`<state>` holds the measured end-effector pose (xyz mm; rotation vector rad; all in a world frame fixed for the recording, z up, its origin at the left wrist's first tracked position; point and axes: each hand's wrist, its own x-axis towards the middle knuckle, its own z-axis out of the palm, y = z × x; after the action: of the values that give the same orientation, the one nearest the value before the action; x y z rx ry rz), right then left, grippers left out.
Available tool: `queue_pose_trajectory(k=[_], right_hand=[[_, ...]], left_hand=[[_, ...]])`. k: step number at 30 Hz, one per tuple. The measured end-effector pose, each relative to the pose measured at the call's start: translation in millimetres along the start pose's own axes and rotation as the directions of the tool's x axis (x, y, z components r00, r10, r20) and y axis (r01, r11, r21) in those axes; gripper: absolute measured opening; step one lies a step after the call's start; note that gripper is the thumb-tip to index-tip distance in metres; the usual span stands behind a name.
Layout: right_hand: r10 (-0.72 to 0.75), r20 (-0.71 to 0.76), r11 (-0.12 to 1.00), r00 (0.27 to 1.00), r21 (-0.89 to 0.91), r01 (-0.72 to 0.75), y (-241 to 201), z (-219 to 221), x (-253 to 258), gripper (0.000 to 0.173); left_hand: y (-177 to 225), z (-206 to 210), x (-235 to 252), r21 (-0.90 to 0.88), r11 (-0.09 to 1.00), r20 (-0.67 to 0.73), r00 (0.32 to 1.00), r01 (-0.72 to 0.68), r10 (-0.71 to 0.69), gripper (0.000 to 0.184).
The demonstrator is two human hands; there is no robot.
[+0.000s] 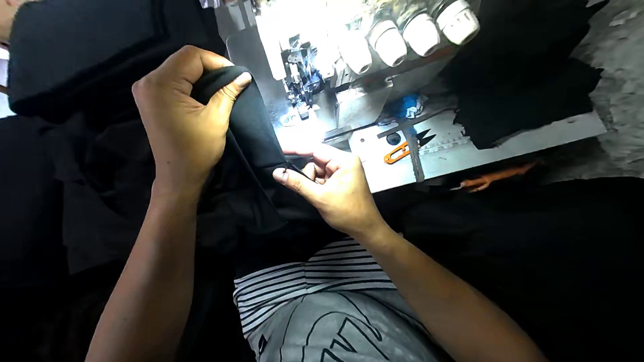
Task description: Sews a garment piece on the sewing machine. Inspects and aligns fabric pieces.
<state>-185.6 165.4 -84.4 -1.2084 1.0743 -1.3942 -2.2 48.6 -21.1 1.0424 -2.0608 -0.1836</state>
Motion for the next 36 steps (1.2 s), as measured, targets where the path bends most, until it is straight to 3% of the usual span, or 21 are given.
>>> queue_pose_trajectory(k=[5, 10, 15, 20, 25, 31, 36], right_hand=[[0.007, -0.04, 0.999, 0.999, 0.044, -0.005, 1, -3, -1, 0.011], [0.177, -0.099, 0.984, 0.979, 0.05, -0.173, 34, -16, 7, 0.011], [0.083, -0.216, 0.995, 0.973, -0.034, -0.093, 41, -30, 19, 0.007], [0.082, -0.229, 0.994, 0.97, -0.057, -0.098, 34, -34, 27, 0.022], [0.161, -0.165, 0.984, 0.973, -0.053, -0.172, 33, -37, 16, 0.017], [0.014, -0.093, 0.998, 0.996, -0.058, -0.02, 27, -25, 1, 0.029], [0.025, -0.036, 0.999, 0.999, 0.044, -0.023, 5, -21, -6, 0.006]], left_hand=[[1, 7, 4, 0.052, 0.998, 0.008, 1.0, 0.024, -0.024, 0.023], [-2, 39, 8, 0.212, 0.945, 0.122, 0.953, 0.25, -0.279, 0.023], [-16, 59, 16, 0.226, 0.925, 0.151, 0.927, 0.305, -0.343, 0.016], [-19, 63, 43, 0.17, 0.957, 0.242, 0.932, 0.235, -0.272, 0.029], [-25, 46, 36, 0.043, 0.977, 0.34, 0.916, 0.21, -0.212, 0.023], [-5, 15, 10, -0.088, 0.975, 0.285, 0.943, 0.203, -0.171, 0.014], [12, -6, 16, -0.052, 0.988, 0.264, 0.956, 0.146, -0.128, 0.018]])
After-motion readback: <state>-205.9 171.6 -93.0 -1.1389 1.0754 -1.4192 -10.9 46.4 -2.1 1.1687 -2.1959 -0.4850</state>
